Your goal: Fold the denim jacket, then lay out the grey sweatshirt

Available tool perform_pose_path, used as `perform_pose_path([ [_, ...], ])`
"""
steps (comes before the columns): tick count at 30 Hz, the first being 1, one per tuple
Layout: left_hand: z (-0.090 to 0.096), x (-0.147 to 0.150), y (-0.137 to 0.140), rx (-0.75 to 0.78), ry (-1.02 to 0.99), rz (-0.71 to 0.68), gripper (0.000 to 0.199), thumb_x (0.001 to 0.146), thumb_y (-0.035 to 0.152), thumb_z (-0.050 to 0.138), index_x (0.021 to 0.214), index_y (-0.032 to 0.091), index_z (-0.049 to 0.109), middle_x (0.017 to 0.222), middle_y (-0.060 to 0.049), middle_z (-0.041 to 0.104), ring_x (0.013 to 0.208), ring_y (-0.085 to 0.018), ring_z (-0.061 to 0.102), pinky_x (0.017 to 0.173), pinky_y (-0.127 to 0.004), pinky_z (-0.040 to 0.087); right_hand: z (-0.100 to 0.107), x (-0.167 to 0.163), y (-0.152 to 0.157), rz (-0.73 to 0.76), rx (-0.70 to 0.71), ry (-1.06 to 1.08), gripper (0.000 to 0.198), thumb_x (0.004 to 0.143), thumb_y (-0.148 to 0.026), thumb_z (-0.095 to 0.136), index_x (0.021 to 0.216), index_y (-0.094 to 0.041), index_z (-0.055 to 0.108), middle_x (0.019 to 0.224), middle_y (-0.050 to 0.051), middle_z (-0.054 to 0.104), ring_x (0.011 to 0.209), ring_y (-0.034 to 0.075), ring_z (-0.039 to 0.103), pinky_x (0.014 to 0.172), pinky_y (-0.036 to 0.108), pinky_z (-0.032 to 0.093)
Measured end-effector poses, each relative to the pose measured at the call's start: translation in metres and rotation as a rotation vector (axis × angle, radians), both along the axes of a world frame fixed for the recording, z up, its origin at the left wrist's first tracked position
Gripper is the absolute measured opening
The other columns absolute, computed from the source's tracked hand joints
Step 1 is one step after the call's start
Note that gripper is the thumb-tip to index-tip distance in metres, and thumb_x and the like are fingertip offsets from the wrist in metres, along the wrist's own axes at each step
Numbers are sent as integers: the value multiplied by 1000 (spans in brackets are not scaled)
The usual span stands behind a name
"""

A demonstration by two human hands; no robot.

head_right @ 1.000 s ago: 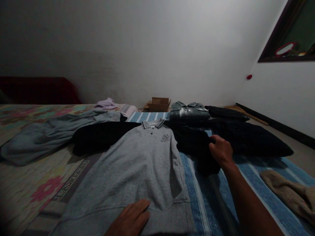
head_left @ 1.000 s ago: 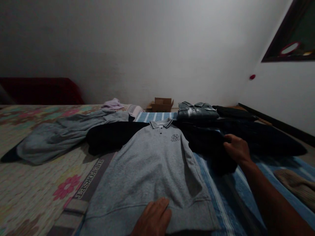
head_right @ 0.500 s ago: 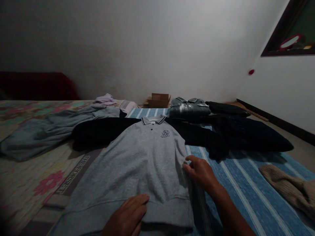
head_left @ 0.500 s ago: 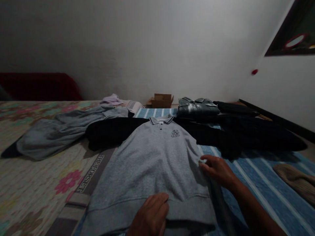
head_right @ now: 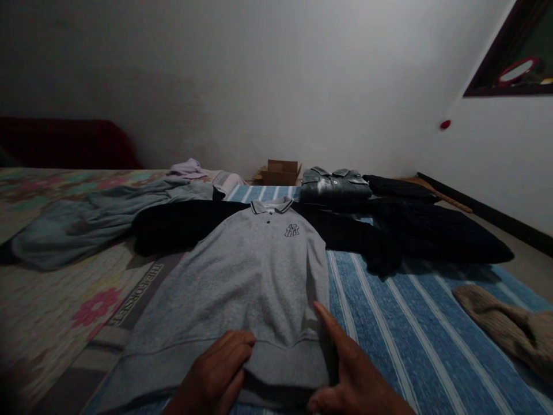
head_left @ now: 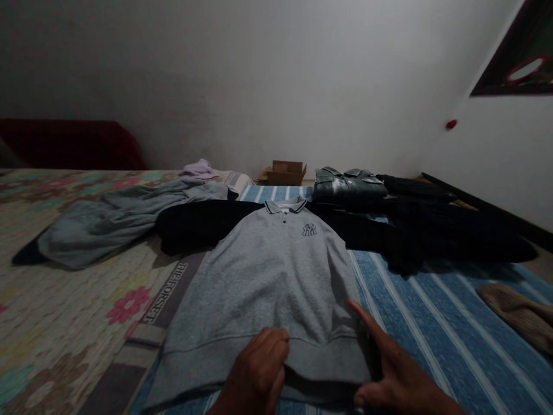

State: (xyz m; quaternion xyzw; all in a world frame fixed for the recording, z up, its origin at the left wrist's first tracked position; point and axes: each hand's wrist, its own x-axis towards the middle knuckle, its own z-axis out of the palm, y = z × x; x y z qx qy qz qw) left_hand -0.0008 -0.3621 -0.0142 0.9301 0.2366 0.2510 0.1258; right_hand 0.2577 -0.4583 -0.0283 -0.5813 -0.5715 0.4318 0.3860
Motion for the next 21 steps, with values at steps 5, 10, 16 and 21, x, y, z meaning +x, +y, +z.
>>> perform_pose_path([
  [5, -3, 0, 1, 38, -44, 1, 34, 74, -1, 38, 96, 20, 53, 92, -5, 66, 87, -17, 62, 81, -29, 53, -19, -15, -13, -175, 106, 33, 105, 59, -18, 74, 148, -29, 19, 151, 7, 28, 138, 31, 22, 109, 52, 20],
  [10, -8, -1, 3, 69, -76, 13, 35, 76, 0, 38, 101, 19, 54, 91, -5, 66, 85, -17, 63, 80, -28, 53, -36, -31, -15, -341, 176, 70, 95, 65, -26, 72, 146, -26, 22, 148, 9, 33, 137, 30, 25, 111, 49, 20],
  [16, -7, 0, 2, 27, -12, 12, 33, 73, -2, 37, 93, 19, 54, 90, -6, 66, 86, -17, 61, 80, -30, 53, -29, -53, -9, -346, 208, 366, 95, 71, -37, 67, 147, -27, 10, 141, 11, 41, 128, 28, 42, 102, 41, 38],
  [21, -4, 0, -2, 38, -11, 29, 38, 69, -3, 40, 97, 19, 54, 96, -6, 65, 92, -19, 60, 84, -32, 52, -27, -55, -3, -432, 60, 361, 89, 72, -27, 64, 145, -27, 14, 139, 11, 45, 127, 25, 44, 102, 40, 39],
])
